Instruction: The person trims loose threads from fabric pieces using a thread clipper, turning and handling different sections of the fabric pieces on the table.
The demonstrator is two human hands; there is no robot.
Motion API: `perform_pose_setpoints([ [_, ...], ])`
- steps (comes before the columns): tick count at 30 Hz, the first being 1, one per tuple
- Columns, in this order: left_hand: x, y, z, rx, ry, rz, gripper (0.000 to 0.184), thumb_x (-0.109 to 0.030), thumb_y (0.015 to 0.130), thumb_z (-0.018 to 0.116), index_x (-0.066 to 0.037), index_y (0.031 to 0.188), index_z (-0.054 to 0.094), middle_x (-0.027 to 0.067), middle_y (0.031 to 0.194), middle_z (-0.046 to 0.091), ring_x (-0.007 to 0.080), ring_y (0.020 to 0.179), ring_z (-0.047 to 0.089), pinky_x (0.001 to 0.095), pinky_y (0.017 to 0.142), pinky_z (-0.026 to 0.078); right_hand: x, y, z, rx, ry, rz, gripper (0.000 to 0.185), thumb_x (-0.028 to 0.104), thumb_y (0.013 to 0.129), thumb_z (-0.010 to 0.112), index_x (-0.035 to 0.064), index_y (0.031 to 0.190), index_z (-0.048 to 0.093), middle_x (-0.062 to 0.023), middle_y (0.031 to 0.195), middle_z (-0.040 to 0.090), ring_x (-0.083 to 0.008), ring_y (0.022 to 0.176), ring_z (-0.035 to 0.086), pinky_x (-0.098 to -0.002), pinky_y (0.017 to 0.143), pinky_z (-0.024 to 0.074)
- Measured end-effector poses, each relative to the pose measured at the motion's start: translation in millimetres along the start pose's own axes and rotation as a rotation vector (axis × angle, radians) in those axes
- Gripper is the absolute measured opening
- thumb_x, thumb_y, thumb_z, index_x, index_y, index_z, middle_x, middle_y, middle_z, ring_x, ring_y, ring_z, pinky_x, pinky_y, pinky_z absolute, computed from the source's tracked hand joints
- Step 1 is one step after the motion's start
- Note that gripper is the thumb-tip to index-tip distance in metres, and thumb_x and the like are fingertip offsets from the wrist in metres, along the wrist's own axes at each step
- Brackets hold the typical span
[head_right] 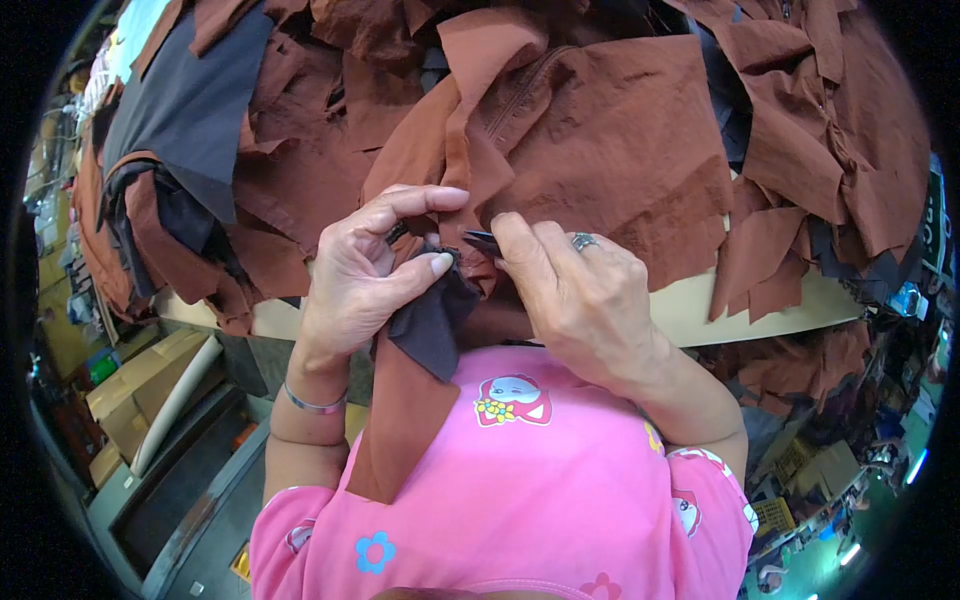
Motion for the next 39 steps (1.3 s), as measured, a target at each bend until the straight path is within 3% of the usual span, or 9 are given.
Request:
perform_pose_setpoints([
  [4, -2, 1, 0, 0.027, 0.103, 0.066, 0.039, 0.006, 0.071, 0.059, 0.004, 0.11, 0.056, 0.008, 0.108, 0.053, 0.0117, 0.097, 0.049, 0.0224, 0.081, 0.039, 0, 1, 1, -0.019, -0.022, -0.006, 0.035, 0.009, 0.073, 0.055, -0.0015, 0.106, 0.052, -0.0053, 0.067, 0.046, -0.0158, 0.05, 0.048, -0.0265, 0.047, 0.0407],
  [7, 0, 2, 0, 0.055, 0.131, 0.096, 0.04, 0.005, 0.07, 0.059, 0.004, 0.11, 0.055, 0.0084, 0.107, 0.053, 0.0121, 0.095, 0.048, 0.0231, 0.081, 0.039, 2, 4, 0, -0.01, 0.044, 0.019, 0.035, 0.004, 0.07, 0.063, -0.002, 0.102, 0.052, -0.0086, 0.069, 0.051, -0.0216, 0.051, 0.05, -0.0306, 0.047, 0.0396],
  [13, 1, 3, 1, 0.072, 0.118, 0.086, 0.042, 0.004, 0.07, 0.059, 0.004, 0.111, 0.055, 0.0088, 0.107, 0.053, 0.0119, 0.09, 0.048, 0.0238, 0.079, 0.039, 5, 6, -1, -0.004, 0.035, -0.033, 0.032, 0.003, 0.07, 0.061, -0.0029, 0.1, 0.053, -0.0084, 0.068, 0.051, -0.0214, 0.05, 0.049, -0.0299, 0.046, 0.0401],
  [16, 2, 2, 0, 0.083, 0.13, 0.082, 0.043, 0.004, 0.07, 0.059, 0.004, 0.112, 0.055, 0.0089, 0.107, 0.054, 0.0121, 0.09, 0.048, 0.0238, 0.078, 0.039, 4, 5, 1, -0.058, -0.081, -0.123, 0.032, 0.013, 0.073, 0.056, -0.002, 0.1, 0.054, -0.0034, 0.063, 0.043, -0.0129, 0.048, 0.044, -0.0248, 0.046, 0.0391],
  [24, 1, 3, 1, 0.102, 0.204, 0.095, 0.043, 0.006, 0.07, 0.058, 0.004, 0.113, 0.054, 0.0088, 0.107, 0.054, 0.0124, 0.096, 0.049, 0.0231, 0.081, 0.038, 8, 6, -1, -0.089, -0.162, -0.19, 0.03, 0.011, 0.071, 0.056, -0.0015, 0.098, 0.055, -0.0018, 0.062, 0.042, -0.011, 0.048, 0.044, -0.0238, 0.045, 0.0365],
  [39, 4, 3, 7, 0.101, 0.292, 0.067, 0.043, 0.009, 0.07, 0.056, 0.003, 0.112, 0.055, 0.0083, 0.108, 0.053, 0.0102, 0.093, 0.049, 0.0212, 0.08, 0.039, 12, 4, -3, 0.021, -0.286, -0.237, 0.026, 0.014, 0.073, 0.056, -0.0011, 0.094, 0.056, -0.0004, 0.061, 0.038, -0.0087, 0.047, 0.041, -0.022, 0.044, 0.0338],
])
Point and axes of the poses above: each hand's wrist, its own y-axis towards the middle knuckle, its own z-axis out of the palm, x = y × z, the point moved 4 cm from there along y, towards the middle knuckle
